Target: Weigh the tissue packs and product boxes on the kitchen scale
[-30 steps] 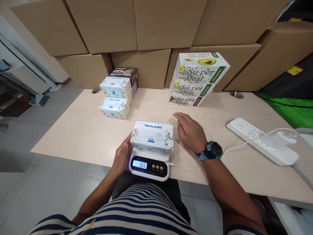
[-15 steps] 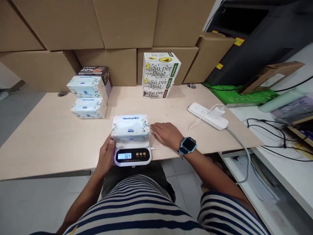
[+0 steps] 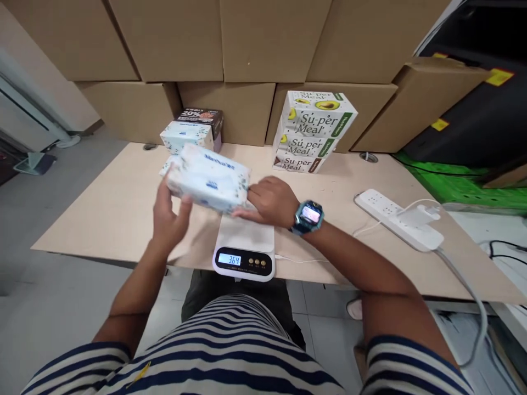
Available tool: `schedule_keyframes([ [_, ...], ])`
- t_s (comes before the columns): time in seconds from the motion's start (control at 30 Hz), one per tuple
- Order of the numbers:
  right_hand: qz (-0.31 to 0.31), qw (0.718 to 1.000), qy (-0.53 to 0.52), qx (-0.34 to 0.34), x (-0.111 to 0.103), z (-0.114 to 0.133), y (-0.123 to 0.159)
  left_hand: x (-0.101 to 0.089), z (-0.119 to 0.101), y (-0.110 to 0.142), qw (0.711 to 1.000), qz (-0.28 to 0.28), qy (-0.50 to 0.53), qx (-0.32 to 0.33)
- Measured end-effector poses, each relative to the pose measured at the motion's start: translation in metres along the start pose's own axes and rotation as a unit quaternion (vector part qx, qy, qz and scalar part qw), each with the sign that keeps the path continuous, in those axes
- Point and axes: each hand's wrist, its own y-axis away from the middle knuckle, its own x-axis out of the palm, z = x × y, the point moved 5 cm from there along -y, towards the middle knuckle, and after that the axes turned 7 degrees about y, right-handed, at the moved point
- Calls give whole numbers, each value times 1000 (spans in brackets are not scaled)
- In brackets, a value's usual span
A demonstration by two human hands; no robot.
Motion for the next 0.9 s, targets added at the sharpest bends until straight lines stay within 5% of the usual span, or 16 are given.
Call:
schedule_keyframes([
  [0.17, 161, 984, -4, 78, 43, -13, -97, -38, 76, -64, 996, 5, -40, -80],
  [0.37, 240, 967, -17, 88, 97, 9, -133, -36, 156, -48, 973, 24, -88, -212],
  [0.53, 272, 959, -17, 74, 111, 21, -126, -32, 165, -38, 967, 44, -115, -224],
  [0.9, 274, 958, -42, 67, 109, 13, -110, -31, 161, -39, 970, 29, -117, -210],
])
